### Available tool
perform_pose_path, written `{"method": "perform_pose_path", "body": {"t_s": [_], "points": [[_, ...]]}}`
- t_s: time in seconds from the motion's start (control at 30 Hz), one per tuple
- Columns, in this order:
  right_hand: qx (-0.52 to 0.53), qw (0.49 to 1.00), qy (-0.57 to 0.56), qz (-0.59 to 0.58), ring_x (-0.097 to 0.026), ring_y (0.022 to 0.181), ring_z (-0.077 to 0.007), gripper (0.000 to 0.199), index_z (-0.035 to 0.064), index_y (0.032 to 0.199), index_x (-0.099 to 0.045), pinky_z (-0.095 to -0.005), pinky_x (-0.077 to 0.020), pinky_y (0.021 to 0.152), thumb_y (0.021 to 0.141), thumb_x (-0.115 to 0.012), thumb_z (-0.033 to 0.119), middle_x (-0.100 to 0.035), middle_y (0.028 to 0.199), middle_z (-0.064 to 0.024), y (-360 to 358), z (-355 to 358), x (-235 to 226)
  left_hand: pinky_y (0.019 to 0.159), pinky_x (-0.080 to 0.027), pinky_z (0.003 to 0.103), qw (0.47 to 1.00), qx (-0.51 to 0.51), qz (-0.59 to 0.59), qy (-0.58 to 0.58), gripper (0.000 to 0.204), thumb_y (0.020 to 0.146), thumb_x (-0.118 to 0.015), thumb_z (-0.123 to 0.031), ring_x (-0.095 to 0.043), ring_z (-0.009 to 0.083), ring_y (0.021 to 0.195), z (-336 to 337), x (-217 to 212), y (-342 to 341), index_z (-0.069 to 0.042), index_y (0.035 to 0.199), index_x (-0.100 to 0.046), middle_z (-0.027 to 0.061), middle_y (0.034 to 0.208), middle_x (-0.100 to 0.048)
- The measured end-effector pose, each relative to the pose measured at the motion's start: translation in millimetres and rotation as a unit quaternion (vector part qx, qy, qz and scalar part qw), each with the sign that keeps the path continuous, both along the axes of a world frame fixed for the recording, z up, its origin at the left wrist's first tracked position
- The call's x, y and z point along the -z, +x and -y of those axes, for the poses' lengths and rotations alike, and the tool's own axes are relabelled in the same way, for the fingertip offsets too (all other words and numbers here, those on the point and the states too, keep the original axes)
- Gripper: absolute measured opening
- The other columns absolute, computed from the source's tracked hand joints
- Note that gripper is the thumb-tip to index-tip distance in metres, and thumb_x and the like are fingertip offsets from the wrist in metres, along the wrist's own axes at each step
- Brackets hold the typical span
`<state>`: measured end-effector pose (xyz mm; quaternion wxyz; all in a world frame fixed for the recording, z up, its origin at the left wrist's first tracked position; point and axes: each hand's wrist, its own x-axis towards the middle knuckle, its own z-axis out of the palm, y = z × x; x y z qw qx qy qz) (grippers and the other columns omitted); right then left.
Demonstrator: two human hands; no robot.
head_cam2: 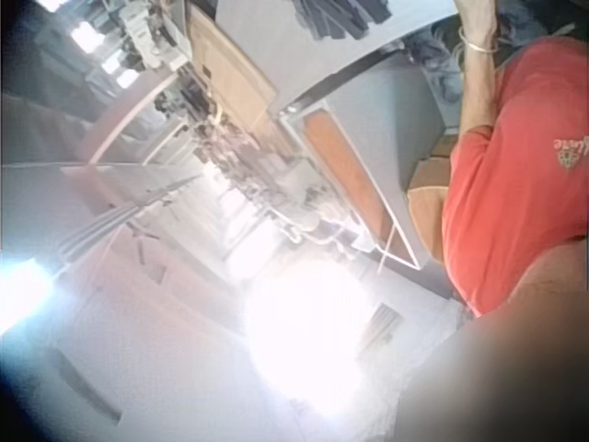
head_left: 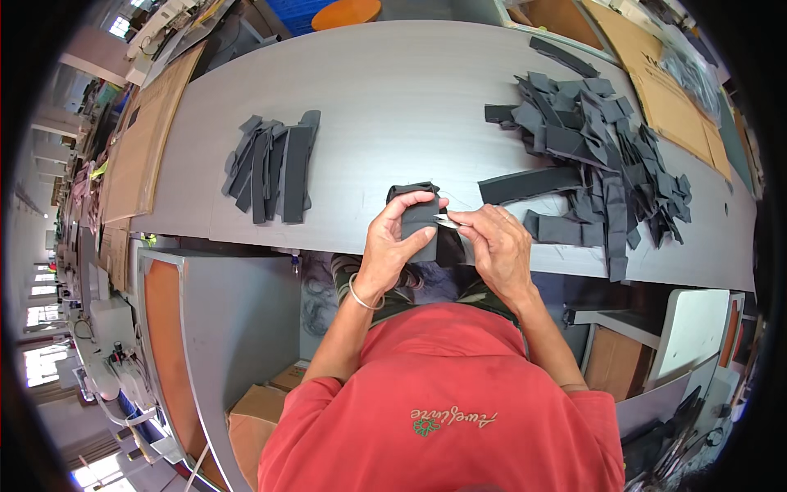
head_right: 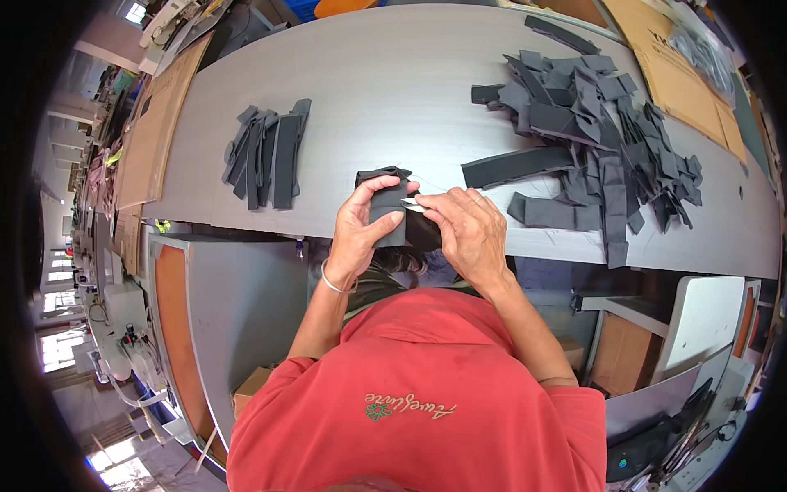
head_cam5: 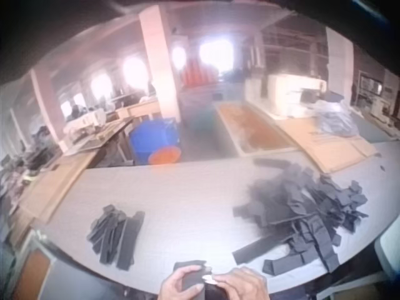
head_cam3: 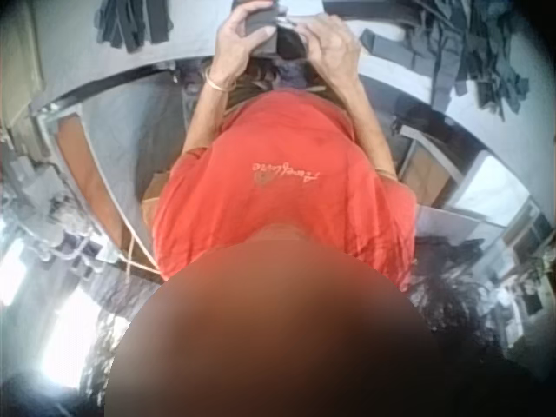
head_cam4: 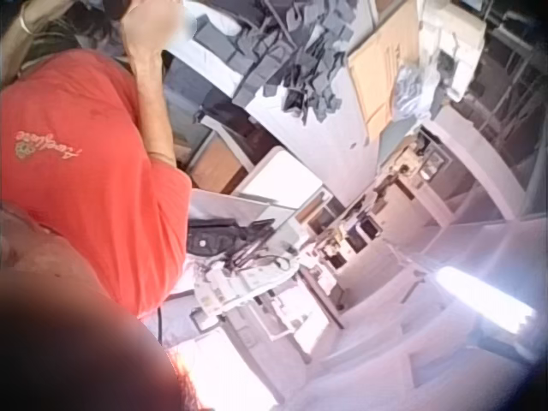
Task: Manually trimming and cleaning excess material from grey foam components using a small picking tool.
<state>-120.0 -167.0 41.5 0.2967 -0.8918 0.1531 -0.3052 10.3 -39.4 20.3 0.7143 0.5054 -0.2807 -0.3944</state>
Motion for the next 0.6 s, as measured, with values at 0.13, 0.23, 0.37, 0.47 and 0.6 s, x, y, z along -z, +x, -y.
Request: {"method": "perform_pose_path", "body": {"t_s": [0.13,0.23,0.37,0.47,0.6], "points": [[-0.008,0.999,-0.032,-0.029,-0.059,0.070,-0.0254,0.018,0.0056,0.094,-0.069,-0.0333,-0.0455,0.064,0.078,-0.063,0.001,-0.064,0.078,-0.0084,-1,2,-2,0.096,-0.046,0.031,0.999,0.000,-0.033,0.002,0.043,0.082,-0.067,0.001,-0.057,0.0194,0.112,-1,-1,-1,-0.002,0.122,-0.050,0.0167,0.121,-0.060],[-0.043,0.995,0.086,-0.003,-0.060,0.069,-0.0250,0.014,0.0087,0.092,-0.068,-0.0354,-0.0456,0.062,0.079,-0.064,0.007,-0.063,0.078,-0.0060,1,2,-5,0.098,-0.043,0.030,1.000,-0.004,-0.017,0.005,0.044,0.082,-0.061,0.007,-0.056,0.0165,0.111,-1,-4,-2,-0.001,0.123,-0.050,0.0137,0.121,-0.059],[-0.029,0.995,0.093,-0.024,-0.062,0.069,-0.0254,0.013,0.0089,0.094,-0.067,-0.0349,-0.0474,0.061,0.081,-0.062,0.008,-0.065,0.077,-0.0064,3,-3,-12,0.096,-0.045,0.030,0.995,-0.007,0.097,0.018,0.046,0.081,-0.062,0.008,-0.056,0.0171,0.112,0,-8,-4,-0.001,0.124,-0.050,0.0131,0.122,-0.059],[-0.035,0.995,0.083,-0.031,-0.063,0.069,-0.0258,0.013,0.0090,0.093,-0.067,-0.0350,-0.0481,0.060,0.082,-0.061,0.010,-0.065,0.077,-0.0064,5,-4,-16,0.097,-0.045,0.031,0.988,-0.003,0.147,0.046,0.047,0.081,-0.062,0.009,-0.055,0.0176,0.113,-1,-10,-6,-0.001,0.125,-0.050,0.0134,0.123,-0.059],[-0.046,0.997,0.051,-0.044,-0.063,0.070,-0.0259,0.011,0.0088,0.092,-0.067,-0.0352,-0.0485,0.059,0.084,-0.060,0.011,-0.066,0.079,-0.0062,6,-4,-18,0.095,-0.046,0.030,0.974,0.000,0.205,0.093,0.047,0.080,-0.061,0.009,-0.057,0.0167,0.111,-2,-16,-7,-0.001,0.125,-0.051,0.0115,0.121,-0.060]]}}
